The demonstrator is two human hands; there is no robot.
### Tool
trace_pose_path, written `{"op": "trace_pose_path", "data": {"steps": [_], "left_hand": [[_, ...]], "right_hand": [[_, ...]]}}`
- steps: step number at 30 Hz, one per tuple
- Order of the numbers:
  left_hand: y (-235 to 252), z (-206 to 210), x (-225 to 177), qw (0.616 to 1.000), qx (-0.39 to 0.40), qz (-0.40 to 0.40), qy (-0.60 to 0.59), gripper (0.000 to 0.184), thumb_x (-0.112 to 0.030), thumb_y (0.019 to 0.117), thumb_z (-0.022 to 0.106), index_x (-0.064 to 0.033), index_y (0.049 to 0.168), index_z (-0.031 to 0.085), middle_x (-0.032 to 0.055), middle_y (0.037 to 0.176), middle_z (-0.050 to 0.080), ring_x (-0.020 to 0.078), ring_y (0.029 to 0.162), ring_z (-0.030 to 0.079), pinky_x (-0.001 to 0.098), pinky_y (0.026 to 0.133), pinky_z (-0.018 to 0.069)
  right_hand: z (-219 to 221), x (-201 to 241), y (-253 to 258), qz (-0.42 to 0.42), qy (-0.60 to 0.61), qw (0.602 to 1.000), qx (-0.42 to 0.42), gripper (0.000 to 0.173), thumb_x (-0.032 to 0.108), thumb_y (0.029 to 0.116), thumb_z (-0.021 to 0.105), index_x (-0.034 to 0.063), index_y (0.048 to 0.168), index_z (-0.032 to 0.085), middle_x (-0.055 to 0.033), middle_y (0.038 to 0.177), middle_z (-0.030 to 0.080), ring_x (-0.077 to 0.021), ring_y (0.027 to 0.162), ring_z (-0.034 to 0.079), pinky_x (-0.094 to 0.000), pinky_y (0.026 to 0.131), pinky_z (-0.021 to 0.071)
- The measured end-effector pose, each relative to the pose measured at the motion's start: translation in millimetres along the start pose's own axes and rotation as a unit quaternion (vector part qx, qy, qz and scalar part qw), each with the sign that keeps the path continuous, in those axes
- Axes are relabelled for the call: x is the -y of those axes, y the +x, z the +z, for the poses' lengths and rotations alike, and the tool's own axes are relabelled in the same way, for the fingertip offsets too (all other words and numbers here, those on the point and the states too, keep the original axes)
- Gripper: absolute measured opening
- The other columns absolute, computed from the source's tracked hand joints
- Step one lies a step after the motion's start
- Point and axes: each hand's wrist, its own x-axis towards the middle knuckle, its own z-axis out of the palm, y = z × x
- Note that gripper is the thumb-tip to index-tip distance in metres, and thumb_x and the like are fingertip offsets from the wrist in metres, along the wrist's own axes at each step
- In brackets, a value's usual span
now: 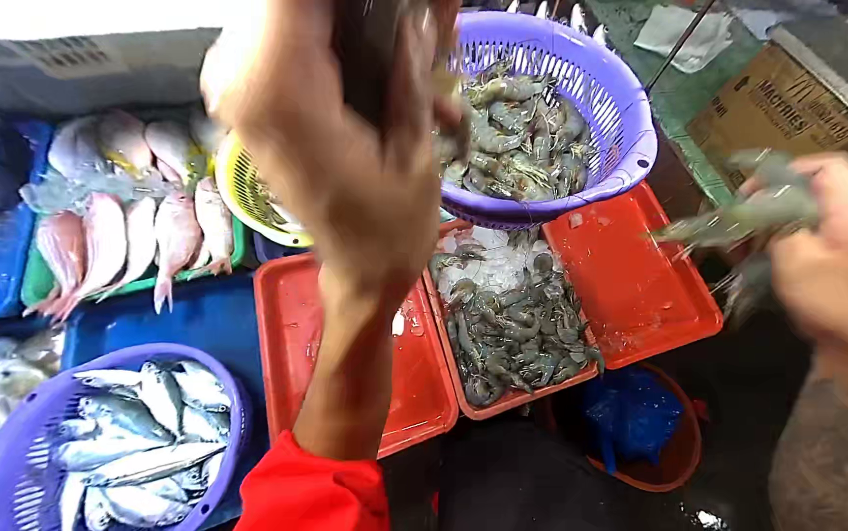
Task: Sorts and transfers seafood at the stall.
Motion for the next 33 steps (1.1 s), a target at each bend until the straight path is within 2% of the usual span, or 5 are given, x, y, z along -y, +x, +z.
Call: {"op": "trace_pose_path", "data": {"steps": [6, 9, 12, 19, 33], "left_hand": [[23.6, 65.1, 14.3, 0.986, 0.072, -0.142, 0.048, 0.014, -0.017, 0.0911, 0.068, -0.0051, 0.084, 0.066, -0.0019, 0.073, 0.059, 0.0046, 0.067, 0.057, 0.0277, 0.063, 0.0477], [-38.4, 36.4, 16.5, 0.994, -0.087, -0.071, 0.005, 0.051, -0.018, 0.1032, 0.059, 0.0157, 0.140, 0.044, 0.0227, 0.136, 0.059, 0.0220, 0.124, 0.061, 0.0345, 0.100, 0.0553], [-143.1, 38.6, 5.2, 0.991, -0.079, -0.112, 0.003, 0.041, -0.012, 0.1038, 0.054, 0.0094, 0.136, 0.042, 0.0117, 0.128, 0.058, 0.0108, 0.112, 0.059, 0.0277, 0.092, 0.0517], [-317.8, 60.1, 39.3, 0.813, 0.452, -0.368, 0.007, 0.037, -0.018, 0.0989, 0.060, -0.0006, 0.131, 0.064, 0.0155, 0.123, 0.071, 0.0297, 0.116, 0.067, 0.0504, 0.100, 0.0537], [-303.7, 99.0, 41.6, 0.790, 0.523, -0.314, 0.060, 0.030, -0.022, 0.0999, 0.062, -0.0062, 0.125, 0.070, 0.0127, 0.117, 0.073, 0.0278, 0.110, 0.070, 0.0491, 0.099, 0.0548]], "right_hand": [[17.2, 72.0, 92.4, -0.070, 0.054, 0.996, -0.006, 0.011, 0.011, 0.0948, 0.064, 0.0086, 0.085, 0.066, 0.0062, 0.072, 0.059, 0.0013, 0.063, 0.056, -0.0210, 0.060, 0.0506], [62.6, 91.2, 133.2, -0.111, -0.035, 0.990, 0.074, 0.022, 0.013, 0.0991, 0.062, -0.0014, 0.113, 0.070, -0.0170, 0.104, 0.070, -0.0267, 0.097, 0.066, -0.0490, 0.087, 0.0503], [68.9, 72.7, 124.8, -0.146, -0.066, 0.982, 0.099, 0.070, 0.022, 0.0970, 0.069, 0.0057, 0.157, 0.037, -0.0189, 0.153, 0.048, -0.0339, 0.141, 0.048, -0.0558, 0.115, 0.0402], [122.5, -129.3, -41.0, 0.165, 0.076, 0.983, 0.015, 0.034, 0.016, 0.1038, 0.058, -0.0004, 0.133, 0.056, -0.0189, 0.121, 0.068, -0.0272, 0.107, 0.069, -0.0467, 0.093, 0.0580], [188.2, -217.9, -123.3, 0.317, -0.103, 0.933, 0.139, 0.030, 0.015, 0.0979, 0.065, 0.0060, 0.126, 0.069, -0.0228, 0.125, 0.066, -0.0416, 0.121, 0.061, -0.0599, 0.101, 0.0494]]}}
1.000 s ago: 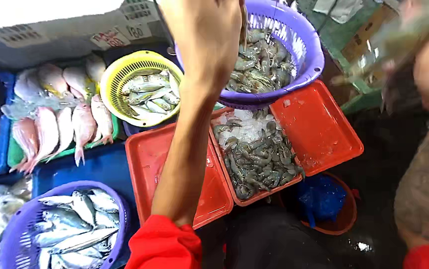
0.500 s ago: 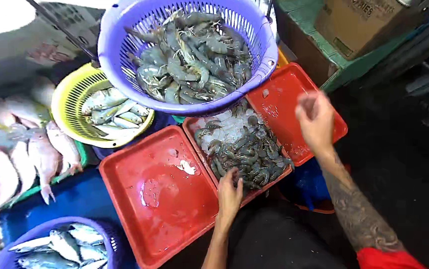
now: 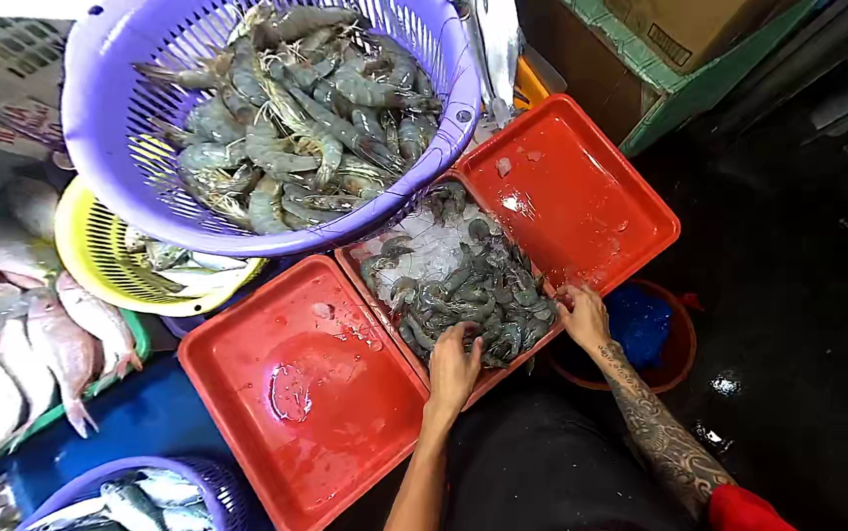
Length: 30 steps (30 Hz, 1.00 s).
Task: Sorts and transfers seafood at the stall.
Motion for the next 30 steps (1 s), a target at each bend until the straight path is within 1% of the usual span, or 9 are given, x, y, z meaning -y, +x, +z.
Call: {"op": "trace_pose_path", "data": {"steps": [5, 9, 14, 18, 21, 23, 26, 27, 30], "left_hand": [[-19.8, 6.0, 21.1, 0.998, -0.043, -0.018, -0.029, 0.026, -0.017, 0.0987, 0.062, -0.0042, 0.119, 0.072, 0.0117, 0.111, 0.074, 0.0220, 0.098, 0.073, 0.0419, 0.089, 0.0590], [-33.9, -3.8, 31.3, 0.995, -0.077, -0.046, -0.033, 0.024, -0.017, 0.0994, 0.061, -0.0047, 0.116, 0.073, 0.0103, 0.108, 0.075, 0.0205, 0.096, 0.073, 0.0411, 0.089, 0.0589], [-39.3, -21.1, 49.5, 0.988, -0.132, -0.077, -0.032, 0.022, -0.017, 0.0978, 0.062, -0.0063, 0.113, 0.074, 0.0077, 0.101, 0.075, 0.0174, 0.088, 0.073, 0.0403, 0.081, 0.0596], [-44.0, -29.2, 61.6, 0.984, -0.147, -0.092, -0.044, 0.022, -0.017, 0.0979, 0.063, -0.0059, 0.113, 0.073, 0.0075, 0.102, 0.076, 0.0164, 0.088, 0.073, 0.0387, 0.082, 0.0605], [-45.9, -23.9, 67.1, 0.987, -0.117, -0.102, -0.044, 0.026, -0.019, 0.0984, 0.061, -0.0051, 0.117, 0.073, 0.0086, 0.105, 0.076, 0.0196, 0.093, 0.074, 0.0431, 0.087, 0.0598], [-33.7, -18.0, 59.6, 0.990, -0.077, -0.116, -0.036, 0.029, -0.021, 0.0989, 0.061, -0.0052, 0.121, 0.072, 0.0114, 0.110, 0.075, 0.0248, 0.099, 0.073, 0.0484, 0.091, 0.0583], [-13.0, -7.0, 38.7, 0.987, -0.006, -0.158, 0.007, 0.035, -0.026, 0.0986, 0.064, -0.0074, 0.127, 0.070, 0.0151, 0.125, 0.070, 0.0327, 0.116, 0.067, 0.0549, 0.100, 0.0524], [-8.2, -3.0, 33.7, 0.986, 0.009, -0.166, 0.025, 0.036, -0.026, 0.0979, 0.065, -0.0081, 0.129, 0.069, 0.0156, 0.128, 0.069, 0.0341, 0.120, 0.064, 0.0555, 0.102, 0.0509], [-5.3, 10.7, 26.6, 0.980, 0.032, -0.180, 0.073, 0.038, -0.025, 0.0961, 0.066, -0.0115, 0.132, 0.068, 0.0151, 0.128, 0.068, 0.0341, 0.122, 0.063, 0.0543, 0.102, 0.0507]], "right_hand": [[9.7, 7.0, -8.4, -0.002, -0.052, 0.998, 0.020, 0.032, 0.014, 0.1003, 0.062, 0.0075, 0.131, 0.066, -0.0230, 0.130, 0.064, -0.0411, 0.121, 0.062, -0.0584, 0.099, 0.0513], [19.9, 15.5, -18.4, -0.001, -0.086, 0.996, 0.019, 0.034, 0.015, 0.1020, 0.058, 0.0079, 0.134, 0.065, -0.0228, 0.126, 0.067, -0.0418, 0.117, 0.065, -0.0592, 0.096, 0.0521], [17.5, 18.6, -19.4, -0.023, -0.089, 0.996, -0.001, 0.030, 0.010, 0.0995, 0.055, -0.0008, 0.124, 0.069, -0.0262, 0.117, 0.070, -0.0441, 0.112, 0.067, -0.0614, 0.095, 0.0514], [-18.5, 32.7, -27.8, -0.036, -0.078, 0.996, -0.035, 0.029, 0.013, 0.1002, 0.055, -0.0005, 0.120, 0.071, -0.0266, 0.114, 0.071, -0.0465, 0.110, 0.067, -0.0651, 0.095, 0.0495], [-67.2, 48.9, -45.7, -0.102, -0.040, 0.987, -0.121, 0.026, 0.013, 0.0993, 0.058, 0.0020, 0.116, 0.074, -0.0241, 0.105, 0.073, -0.0439, 0.099, 0.070, -0.0652, 0.088, 0.0520], [-111.5, 70.2, -58.8, -0.174, 0.003, 0.961, -0.214, 0.026, 0.015, 0.1006, 0.057, 0.0025, 0.116, 0.074, -0.0213, 0.103, 0.074, -0.0350, 0.088, 0.072, -0.0560, 0.079, 0.0569], [-173.4, 116.3, -80.4, -0.278, 0.130, 0.891, -0.335, 0.030, 0.015, 0.1028, 0.058, -0.0044, 0.124, 0.068, -0.0179, 0.105, 0.072, -0.0154, 0.078, 0.067, -0.0323, 0.071, 0.0587], [-187.5, 132.6, -82.6, -0.302, 0.166, 0.862, -0.371, 0.031, 0.015, 0.1035, 0.057, -0.0054, 0.126, 0.065, -0.0158, 0.106, 0.071, -0.0124, 0.080, 0.067, -0.0295, 0.072, 0.0589], [-209.9, 190.9, -78.6, -0.373, 0.207, 0.795, -0.431, 0.033, 0.015, 0.1041, 0.057, -0.0101, 0.125, 0.062, -0.0183, 0.111, 0.068, -0.0176, 0.090, 0.068, -0.0330, 0.080, 0.0590]]}}
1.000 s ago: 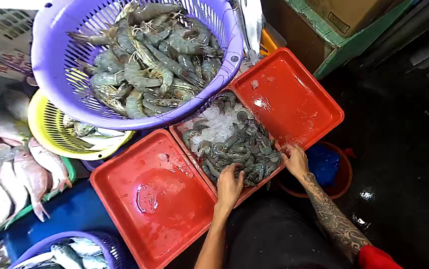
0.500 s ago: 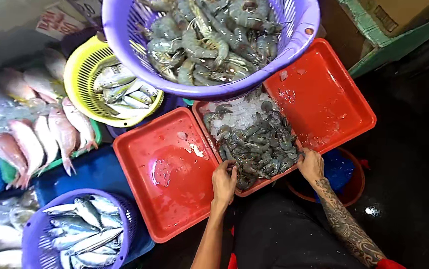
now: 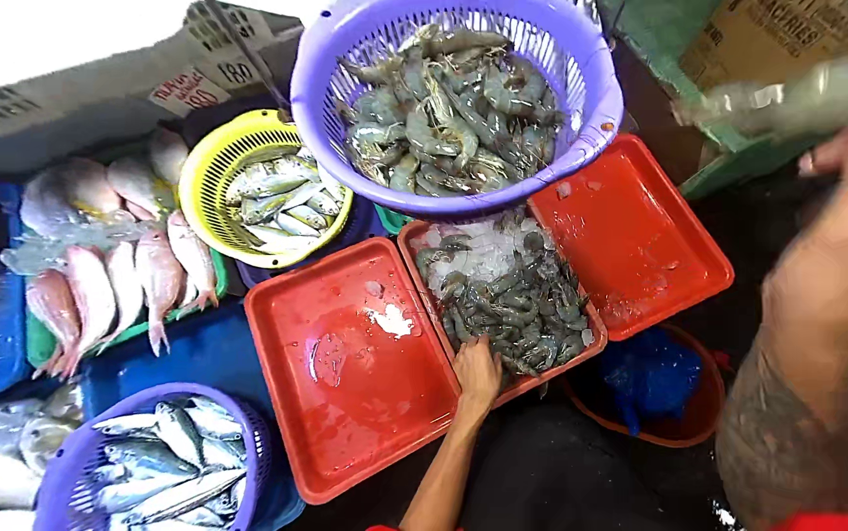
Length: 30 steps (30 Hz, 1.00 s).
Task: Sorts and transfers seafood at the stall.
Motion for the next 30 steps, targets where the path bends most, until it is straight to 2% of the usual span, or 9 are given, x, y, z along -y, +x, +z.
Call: {"op": "trace_pose_path", "data": {"steps": [6, 10, 14, 17, 21, 23, 25, 28, 30], "left_hand": [[-5.7, 4.3, 2.4, 0.999, 0.035, 0.023, 0.007, 0.036, -0.021, 0.0992, 0.061, -0.0061, 0.131, 0.066, 0.0183, 0.127, 0.067, 0.0355, 0.123, 0.062, 0.0537, 0.103, 0.0506], [-25.8, -14.5, 14.9, 0.997, 0.015, 0.053, -0.059, 0.030, -0.019, 0.0988, 0.060, -0.0008, 0.122, 0.068, 0.0201, 0.117, 0.069, 0.0353, 0.111, 0.067, 0.0534, 0.098, 0.0524], [-72.0, -77.8, 7.1, 0.970, -0.148, 0.152, -0.121, 0.022, -0.018, 0.0969, 0.065, -0.0016, 0.110, 0.070, 0.0117, 0.095, 0.071, 0.0224, 0.082, 0.070, 0.0429, 0.077, 0.0599], [-116.2, -162.4, -19.9, 0.911, -0.279, 0.256, -0.164, 0.017, -0.018, 0.0941, 0.070, -0.0072, 0.107, 0.071, 0.0008, 0.091, 0.070, 0.0094, 0.077, 0.067, 0.0300, 0.069, 0.0591], [-131.9, -262.8, -58.7, 0.824, -0.424, 0.332, -0.178, 0.030, -0.022, 0.0979, 0.069, -0.0001, 0.117, 0.063, 0.0032, 0.101, 0.068, 0.0095, 0.086, 0.066, 0.0288, 0.078, 0.0583], [-110.1, -290.0, -89.8, 0.774, -0.505, 0.340, -0.175, 0.024, -0.019, 0.0945, 0.072, 0.0008, 0.101, 0.063, 0.0043, 0.089, 0.066, 0.0093, 0.079, 0.065, 0.0298, 0.074, 0.0560], [-94.2, -291.8, -111.7, 0.764, -0.541, 0.318, -0.154, 0.019, -0.018, 0.0917, 0.073, -0.0016, 0.095, 0.063, 0.0035, 0.087, 0.065, 0.0071, 0.081, 0.065, 0.0259, 0.073, 0.0549], [-92.4, -242.5, -100.0, 0.773, -0.498, 0.350, -0.180, 0.034, -0.015, 0.1007, 0.064, 0.0062, 0.127, 0.058, 0.0142, 0.122, 0.062, 0.0160, 0.112, 0.063, 0.0294, 0.089, 0.0553], [-80.3, -183.3, -71.7, 0.807, -0.439, 0.315, -0.238, 0.033, -0.014, 0.1030, 0.058, 0.0003, 0.132, 0.058, 0.0100, 0.125, 0.064, 0.0135, 0.108, 0.065, 0.0286, 0.083, 0.0579]], "right_hand": [[29.5, 33.4, -13.9, -0.062, 0.030, 0.984, 0.167, 0.048, 0.020, 0.1043, 0.059, -0.0039, 0.144, 0.050, -0.0158, 0.136, 0.060, -0.0188, 0.123, 0.061, -0.0342, 0.101, 0.0544], [41.0, -55.8, -102.3, 0.128, -0.002, 0.931, 0.341, 0.032, 0.019, 0.1019, 0.060, 0.0041, 0.130, 0.065, -0.0139, 0.126, 0.067, -0.0232, 0.114, 0.067, -0.0450, 0.098, 0.0564], [40.9, -101.1, -181.9, 0.316, -0.021, 0.821, 0.475, 0.028, 0.016, 0.1023, 0.059, 0.0010, 0.123, 0.070, -0.0182, 0.120, 0.072, -0.0294, 0.109, 0.071, -0.0505, 0.098, 0.0559], [58.6, -91.2, -213.4, 0.265, -0.011, 0.805, 0.530, 0.029, 0.016, 0.1021, 0.058, 0.0005, 0.122, 0.071, -0.0189, 0.122, 0.070, -0.0316, 0.117, 0.067, -0.0501, 0.105, 0.0510], [108.7, -78.8, -229.3, 0.169, -0.052, 0.803, 0.570, 0.036, 0.017, 0.1014, 0.060, 0.0015, 0.134, 0.064, -0.0187, 0.137, 0.063, -0.0353, 0.133, 0.056, -0.0522, 0.114, 0.0437], [129.7, -80.3, -238.5, 0.135, -0.083, 0.803, 0.574, 0.043, 0.016, 0.0999, 0.063, -0.0014, 0.139, 0.058, -0.0225, 0.141, 0.059, -0.0397, 0.134, 0.054, -0.0559, 0.112, 0.0435], [142.4, -82.2, -250.5, 0.112, -0.111, 0.797, 0.582, 0.050, 0.016, 0.0983, 0.065, -0.0032, 0.143, 0.054, -0.0253, 0.143, 0.056, -0.0425, 0.136, 0.051, -0.0604, 0.112, 0.0407], [151.9, -81.8, -254.8, 0.114, -0.145, 0.777, 0.602, 0.057, 0.022, 0.0977, 0.069, -0.0034, 0.146, 0.050, -0.0266, 0.145, 0.053, -0.0437, 0.138, 0.047, -0.0630, 0.114, 0.0348], [151.4, -79.2, -252.0, 0.130, -0.146, 0.760, 0.619, 0.063, 0.027, 0.0965, 0.071, -0.0046, 0.146, 0.049, -0.0289, 0.146, 0.051, -0.0459, 0.138, 0.047, -0.0647, 0.114, 0.0345]]}}
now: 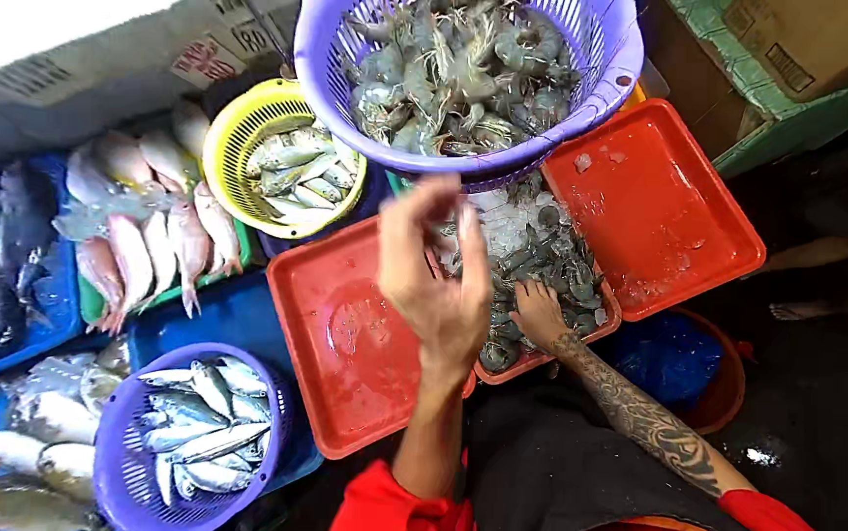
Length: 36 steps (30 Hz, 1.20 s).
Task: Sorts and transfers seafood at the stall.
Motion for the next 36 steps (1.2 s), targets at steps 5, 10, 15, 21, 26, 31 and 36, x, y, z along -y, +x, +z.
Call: {"op": "trace_pose_path", "data": {"steps": [5, 10, 15, 21, 26, 31, 36], "left_hand": [[-119.3, 36.5, 118.4, 0.916, 0.216, -0.313, 0.130, 0.035, -0.023, 0.0986, 0.064, -0.0017, 0.127, 0.066, 0.0160, 0.111, 0.073, 0.0297, 0.100, 0.072, 0.0545, 0.089, 0.0576], [-135.6, 55.1, 143.6, 0.854, 0.256, -0.406, 0.202, 0.037, -0.025, 0.0984, 0.064, -0.0040, 0.129, 0.066, 0.0166, 0.115, 0.073, 0.0360, 0.107, 0.070, 0.0606, 0.092, 0.0535], [-129.0, 75.2, 146.1, 0.846, 0.273, -0.400, 0.222, 0.039, -0.026, 0.0984, 0.064, -0.0043, 0.132, 0.065, 0.0180, 0.119, 0.071, 0.0374, 0.109, 0.068, 0.0603, 0.091, 0.0527], [-130.8, 85.7, 149.6, 0.817, 0.343, -0.394, 0.245, 0.040, -0.024, 0.0977, 0.065, -0.0043, 0.133, 0.063, 0.0194, 0.128, 0.066, 0.0374, 0.116, 0.065, 0.0582, 0.094, 0.0525], [-130.0, 78.0, 153.4, 0.817, 0.345, -0.389, 0.251, 0.036, -0.022, 0.0976, 0.065, -0.0085, 0.131, 0.065, 0.0169, 0.129, 0.066, 0.0364, 0.114, 0.066, 0.0579, 0.093, 0.0523], [-129.8, 70.7, 154.9, 0.816, 0.349, -0.382, 0.257, 0.035, -0.025, 0.0963, 0.068, -0.0111, 0.129, 0.067, 0.0151, 0.126, 0.067, 0.0341, 0.112, 0.067, 0.0559, 0.091, 0.0533], [-128.5, 65.3, 157.3, 0.814, 0.373, -0.372, 0.246, 0.033, -0.028, 0.0947, 0.071, -0.0096, 0.122, 0.071, 0.0172, 0.127, 0.066, 0.0338, 0.113, 0.066, 0.0533, 0.093, 0.0539]], "right_hand": [[-3.3, 2.0, -2.8, 0.006, -0.018, 0.999, 0.046, 0.074, 0.030, 0.0896, 0.079, -0.0063, 0.145, 0.048, -0.0325, 0.145, 0.048, -0.0492, 0.137, 0.045, -0.0663, 0.113, 0.0340], [3.9, 12.0, -3.4, -0.003, -0.065, 0.993, 0.098, 0.068, 0.029, 0.0947, 0.073, -0.0091, 0.143, 0.046, -0.0320, 0.141, 0.052, -0.0468, 0.134, 0.049, -0.0622, 0.113, 0.0342], [5.6, 11.1, -7.3, -0.005, -0.088, 0.990, 0.107, 0.067, 0.026, 0.0968, 0.071, -0.0100, 0.146, 0.042, -0.0322, 0.140, 0.053, -0.0460, 0.131, 0.052, -0.0599, 0.113, 0.0361], [10.7, 4.1, -13.1, 0.002, -0.096, 0.989, 0.110, 0.058, 0.022, 0.1015, 0.062, -0.0081, 0.146, 0.041, -0.0294, 0.141, 0.055, -0.0428, 0.133, 0.053, -0.0587, 0.114, 0.0348], [8.1, 0.5, -15.3, 0.019, -0.097, 0.990, 0.102, 0.048, 0.008, 0.0992, 0.057, -0.0059, 0.144, 0.044, -0.0262, 0.138, 0.059, -0.0401, 0.130, 0.057, -0.0577, 0.113, 0.0360], [-13.9, -4.1, -19.4, 0.041, -0.076, 0.992, 0.090, 0.040, 0.010, 0.1022, 0.053, -0.0040, 0.140, 0.049, -0.0258, 0.134, 0.060, -0.0402, 0.129, 0.057, -0.0594, 0.110, 0.0385], [-49.3, -10.2, -7.6, 0.033, -0.038, 0.999, 0.013, 0.037, 0.017, 0.1064, 0.051, -0.0020, 0.139, 0.052, -0.0254, 0.130, 0.062, -0.0407, 0.122, 0.061, -0.0587, 0.105, 0.0437]]}}
